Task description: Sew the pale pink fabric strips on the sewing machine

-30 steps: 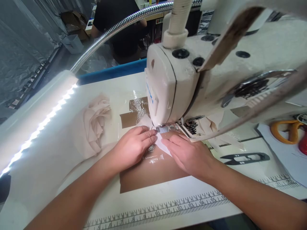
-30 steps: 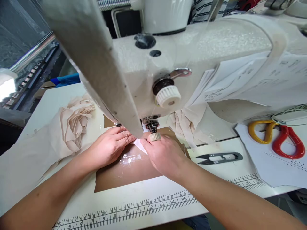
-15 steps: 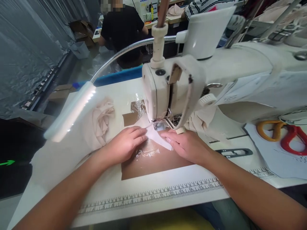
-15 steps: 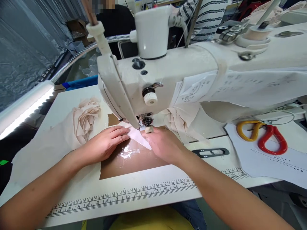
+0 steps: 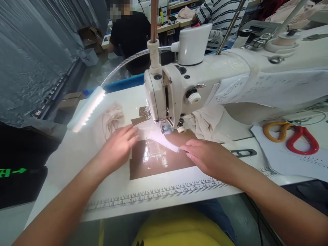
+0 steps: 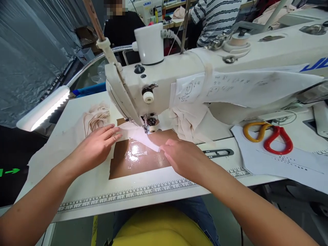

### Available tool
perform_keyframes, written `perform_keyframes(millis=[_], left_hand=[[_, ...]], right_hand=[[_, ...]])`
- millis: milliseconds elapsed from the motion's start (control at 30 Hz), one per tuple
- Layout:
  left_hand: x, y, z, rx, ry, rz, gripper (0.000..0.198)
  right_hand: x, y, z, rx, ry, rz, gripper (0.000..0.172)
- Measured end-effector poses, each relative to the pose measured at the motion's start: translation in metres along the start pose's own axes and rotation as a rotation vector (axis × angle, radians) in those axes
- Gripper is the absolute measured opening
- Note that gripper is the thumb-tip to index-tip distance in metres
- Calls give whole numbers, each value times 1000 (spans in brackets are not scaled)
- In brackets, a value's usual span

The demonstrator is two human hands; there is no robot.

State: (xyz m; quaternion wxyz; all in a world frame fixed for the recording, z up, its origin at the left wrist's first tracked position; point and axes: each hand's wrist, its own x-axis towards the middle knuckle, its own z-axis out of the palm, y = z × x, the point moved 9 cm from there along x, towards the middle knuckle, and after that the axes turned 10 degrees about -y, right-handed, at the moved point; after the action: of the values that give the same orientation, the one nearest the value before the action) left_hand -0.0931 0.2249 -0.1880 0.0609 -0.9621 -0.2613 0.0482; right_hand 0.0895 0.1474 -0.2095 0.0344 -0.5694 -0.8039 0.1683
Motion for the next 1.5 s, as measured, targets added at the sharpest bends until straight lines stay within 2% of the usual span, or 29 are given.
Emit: perform_keyframes(millis=[67,167,267,400,533,1267,1400,1500], left_hand=[[8,29,-6,-86,26,105,35],[22,66,-7,-192,54,213,35],[36,81,4,-247,43,229,43],[42,81,21,-271,31,215,51],[40,77,28,-299,54,201,52],[38,73,28,-370,61,212,48],[39,73,26,-374,73,213,46],[39,73,27,-379,58,206,47]], right_hand=[[-4,0,8,17,-1,-14,35],[-7,2,15,37,85,-7,36],[-7,5,20,26,162,20,35],[-6,7,22,25,199,21,34],[-6,8,22,20,206,22,33],[-5,10,24,-4,171,67,32],[-7,3,23,-81,215,-10,34],[-5,-4,25,-171,205,-73,42]])
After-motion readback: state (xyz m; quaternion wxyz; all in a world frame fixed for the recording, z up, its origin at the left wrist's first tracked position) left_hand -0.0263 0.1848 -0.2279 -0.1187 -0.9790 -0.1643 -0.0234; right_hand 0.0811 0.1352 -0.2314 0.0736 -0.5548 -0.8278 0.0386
